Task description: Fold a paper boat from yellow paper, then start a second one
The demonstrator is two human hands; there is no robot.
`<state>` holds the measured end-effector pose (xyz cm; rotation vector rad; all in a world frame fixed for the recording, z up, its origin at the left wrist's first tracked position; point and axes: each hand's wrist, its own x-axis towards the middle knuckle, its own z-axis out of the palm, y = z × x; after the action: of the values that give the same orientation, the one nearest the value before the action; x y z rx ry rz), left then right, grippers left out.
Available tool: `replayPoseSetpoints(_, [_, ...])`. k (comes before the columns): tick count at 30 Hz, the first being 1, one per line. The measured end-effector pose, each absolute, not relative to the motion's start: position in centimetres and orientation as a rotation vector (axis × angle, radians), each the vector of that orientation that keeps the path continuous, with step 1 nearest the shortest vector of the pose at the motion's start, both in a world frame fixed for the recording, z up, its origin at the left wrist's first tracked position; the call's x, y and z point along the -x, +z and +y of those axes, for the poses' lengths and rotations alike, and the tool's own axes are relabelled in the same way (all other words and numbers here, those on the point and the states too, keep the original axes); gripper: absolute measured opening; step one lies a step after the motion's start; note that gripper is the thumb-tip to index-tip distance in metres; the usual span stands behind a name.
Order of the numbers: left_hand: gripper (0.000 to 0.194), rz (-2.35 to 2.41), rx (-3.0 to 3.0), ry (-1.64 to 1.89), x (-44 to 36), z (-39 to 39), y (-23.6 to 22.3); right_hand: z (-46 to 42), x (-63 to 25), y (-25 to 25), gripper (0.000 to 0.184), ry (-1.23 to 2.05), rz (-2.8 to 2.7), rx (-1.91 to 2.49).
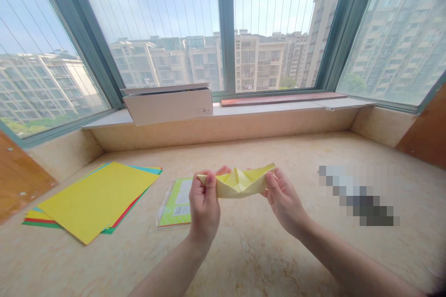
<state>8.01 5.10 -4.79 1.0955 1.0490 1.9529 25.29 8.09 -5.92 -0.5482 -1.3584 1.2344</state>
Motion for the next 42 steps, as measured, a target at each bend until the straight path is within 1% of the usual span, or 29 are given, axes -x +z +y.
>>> replayPoseSetpoints(1, [0.037, 1.055, -1.109, 1.958, -8.0, 5.0, -4.8, 7.9, -25.3, -5.9, 0.043, 1.258, -1.424, 0.508])
replayPoseSetpoints(4, [0.033, 1.053, -1.150, 1.937, -8.1, 4.7, -4.8, 7.3, -25.3, -5.8, 0.062, 1.308, -1.513, 0.467])
replayPoseSetpoints(6, [0.032, 1.005, -1.132, 1.931, -8.4, 4.5, -4.8, 7.2, -25.2, -5.9, 0.066, 1.304, -1.489, 0.517])
replayPoseSetpoints(12, [0.034, 0.778, -0.940, 1.869, -9.1, 4.2, -4.5, 7.6, -24.8, -6.8, 0.047, 1.257, -1.323, 0.569])
replayPoseSetpoints(14, [0.038, 0.698, -0.931, 1.810, -9.3, 4.1, -4.4, 7.6, -24.8, -6.8, 0.046, 1.270, -1.254, 0.559])
replayPoseSetpoints(17, [0.054, 0.587, -1.043, 1.631, -9.4, 3.9, -4.4, 7.7, -24.8, -6.6, 0.049, 1.279, -1.178, 0.550])
replayPoseSetpoints(18, [0.056, 0.581, -1.080, 1.570, -9.4, 3.9, -4.5, 7.6, -24.8, -6.6, 0.049, 1.288, -1.163, 0.543])
replayPoseSetpoints(20, [0.052, 0.636, -1.108, 1.499, -9.3, 3.9, -4.7, 7.6, -24.7, -6.4, 0.047, 1.331, -1.135, 0.515])
replayPoseSetpoints(22, [0.040, 0.735, -1.089, 1.513, -9.2, 4.1, -4.9, 7.4, -24.5, -6.0, 0.041, 1.390, -1.107, 0.481])
replayPoseSetpoints(24, [0.033, 0.794, -1.063, 1.562, -9.1, 4.3, -5.0, 7.3, -24.3, -5.6, 0.036, 1.432, -1.088, 0.442])
replayPoseSetpoints(29, [0.027, 0.775, -1.017, 1.656, -9.2, 4.4, -4.8, 6.8, -24.0, -4.5, 0.022, 1.465, -1.034, 0.330])
replayPoseSetpoints(31, [0.027, 0.769, -1.012, 1.693, -9.2, 4.4, -4.7, 6.7, -23.9, -4.3, 0.018, 1.493, -1.000, 0.287])
replayPoseSetpoints(35, [0.025, 0.821, -0.992, 1.740, -9.1, 4.5, -4.7, 7.0, -23.6, -4.4, 0.018, 1.554, -0.956, 0.234])
replayPoseSetpoints(37, [0.026, 0.853, -0.965, 1.752, -9.1, 4.8, -4.7, 7.6, -23.6, -4.5, 0.025, 1.593, -0.921, 0.243])
replayPoseSetpoints(40, [0.034, 0.875, -0.897, 1.761, -9.1, 5.3, -4.5, 8.5, -23.7, -4.8, 0.040, 1.668, -0.992, 0.212])
replayPoseSetpoints(42, [0.039, 0.856, -0.856, 1.721, -9.1, 5.5, -4.6, 8.9, -23.8, -4.9, 0.040, 1.674, -1.096, 0.175])
